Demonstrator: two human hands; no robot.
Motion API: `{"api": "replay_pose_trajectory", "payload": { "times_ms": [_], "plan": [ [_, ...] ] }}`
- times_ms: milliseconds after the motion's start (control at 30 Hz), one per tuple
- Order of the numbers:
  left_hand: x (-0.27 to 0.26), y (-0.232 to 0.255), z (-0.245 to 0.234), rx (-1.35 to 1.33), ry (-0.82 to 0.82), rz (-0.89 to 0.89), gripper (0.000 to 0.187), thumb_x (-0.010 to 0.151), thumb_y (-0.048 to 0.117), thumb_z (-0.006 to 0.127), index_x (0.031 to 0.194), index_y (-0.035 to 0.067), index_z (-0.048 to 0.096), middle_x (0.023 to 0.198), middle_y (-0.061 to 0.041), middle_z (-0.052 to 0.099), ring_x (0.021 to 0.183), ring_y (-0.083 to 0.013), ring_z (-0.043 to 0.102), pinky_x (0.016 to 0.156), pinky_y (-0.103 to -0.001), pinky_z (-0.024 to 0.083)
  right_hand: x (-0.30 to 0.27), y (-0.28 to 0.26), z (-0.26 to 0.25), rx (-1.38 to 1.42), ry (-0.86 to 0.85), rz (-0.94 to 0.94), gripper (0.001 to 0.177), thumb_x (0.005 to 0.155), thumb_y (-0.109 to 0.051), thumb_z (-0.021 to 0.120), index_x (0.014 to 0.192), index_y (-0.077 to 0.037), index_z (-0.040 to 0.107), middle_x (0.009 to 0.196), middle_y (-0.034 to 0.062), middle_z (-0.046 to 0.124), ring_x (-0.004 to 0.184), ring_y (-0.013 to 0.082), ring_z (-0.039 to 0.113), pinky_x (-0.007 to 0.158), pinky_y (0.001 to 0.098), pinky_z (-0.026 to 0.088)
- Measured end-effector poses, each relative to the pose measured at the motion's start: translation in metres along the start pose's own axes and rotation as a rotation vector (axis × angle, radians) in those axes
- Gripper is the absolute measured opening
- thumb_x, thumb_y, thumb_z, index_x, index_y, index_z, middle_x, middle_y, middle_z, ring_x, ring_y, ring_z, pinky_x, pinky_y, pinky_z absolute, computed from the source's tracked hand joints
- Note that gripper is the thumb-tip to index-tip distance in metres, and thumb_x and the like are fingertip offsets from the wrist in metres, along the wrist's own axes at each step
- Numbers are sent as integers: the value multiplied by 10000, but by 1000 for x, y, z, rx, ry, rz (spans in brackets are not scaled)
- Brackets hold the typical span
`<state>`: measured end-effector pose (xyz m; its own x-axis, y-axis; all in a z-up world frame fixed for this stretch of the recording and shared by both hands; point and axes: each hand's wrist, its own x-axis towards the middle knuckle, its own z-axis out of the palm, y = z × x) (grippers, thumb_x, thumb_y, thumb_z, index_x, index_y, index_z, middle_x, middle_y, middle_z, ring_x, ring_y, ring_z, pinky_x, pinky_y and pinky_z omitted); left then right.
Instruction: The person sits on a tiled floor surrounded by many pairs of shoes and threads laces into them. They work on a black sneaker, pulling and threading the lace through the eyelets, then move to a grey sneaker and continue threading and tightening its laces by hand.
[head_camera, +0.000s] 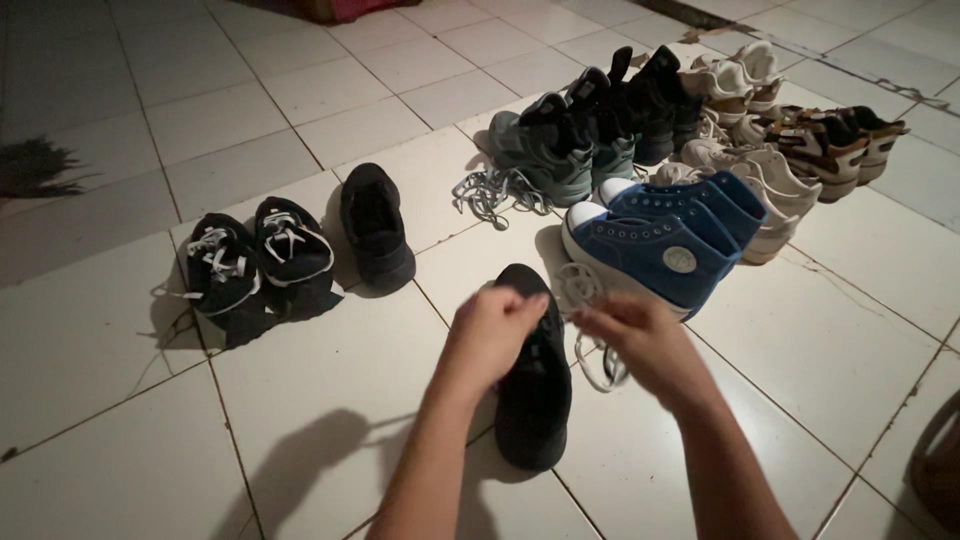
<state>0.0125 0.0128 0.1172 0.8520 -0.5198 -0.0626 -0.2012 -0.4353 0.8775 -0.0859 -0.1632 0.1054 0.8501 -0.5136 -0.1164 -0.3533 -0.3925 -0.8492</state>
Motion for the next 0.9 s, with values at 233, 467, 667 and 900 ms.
{"api": "replay_pose_trajectory", "payload": {
  "times_ms": [233, 467, 667, 900],
  "plan": [
    [17, 26, 12, -884, -101, 339, 294, 1029, 240, 640, 848, 8, 634, 757, -9, 637, 691, -94, 576, 670, -259, 500, -16, -62, -15, 271, -41, -471, 235, 985, -225, 621, 1034, -14, 712, 892, 36, 745, 842, 133, 691, 759, 282, 552],
    [9, -18, 60, -1244, 13, -131, 127, 944, 145, 662, 915, 36, 721, 891, -77, 748, 812, -162, 696, 779, -277, 542, -18, -30, 28, 147, -26, -104, 316, 867, -81, 709, 1172, -67, 626, 1041, 82, 732, 906, 176, 697, 799, 337, 597],
    [1, -33, 82, -1111, -29, -131, 183, 933, 161, 670, 921, -11, 732, 868, -67, 717, 777, -140, 633, 719, -303, 489, -19, -9, 48, -135, 179, -369, 468, 795, -4, 688, 1258, -39, 629, 960, 195, 752, 811, 249, 740, 700, 359, 580],
    [9, -35, 77, -270, 548, 275, 167, 881, 176, 680, 844, 32, 605, 859, -98, 657, 780, -252, 634, 713, -377, 504, -16, -30, 37, -181, 187, -263, 177, 876, -68, 682, 1014, -29, 785, 758, 165, 769, 632, 227, 739, 620, 354, 564]
  ]
}}
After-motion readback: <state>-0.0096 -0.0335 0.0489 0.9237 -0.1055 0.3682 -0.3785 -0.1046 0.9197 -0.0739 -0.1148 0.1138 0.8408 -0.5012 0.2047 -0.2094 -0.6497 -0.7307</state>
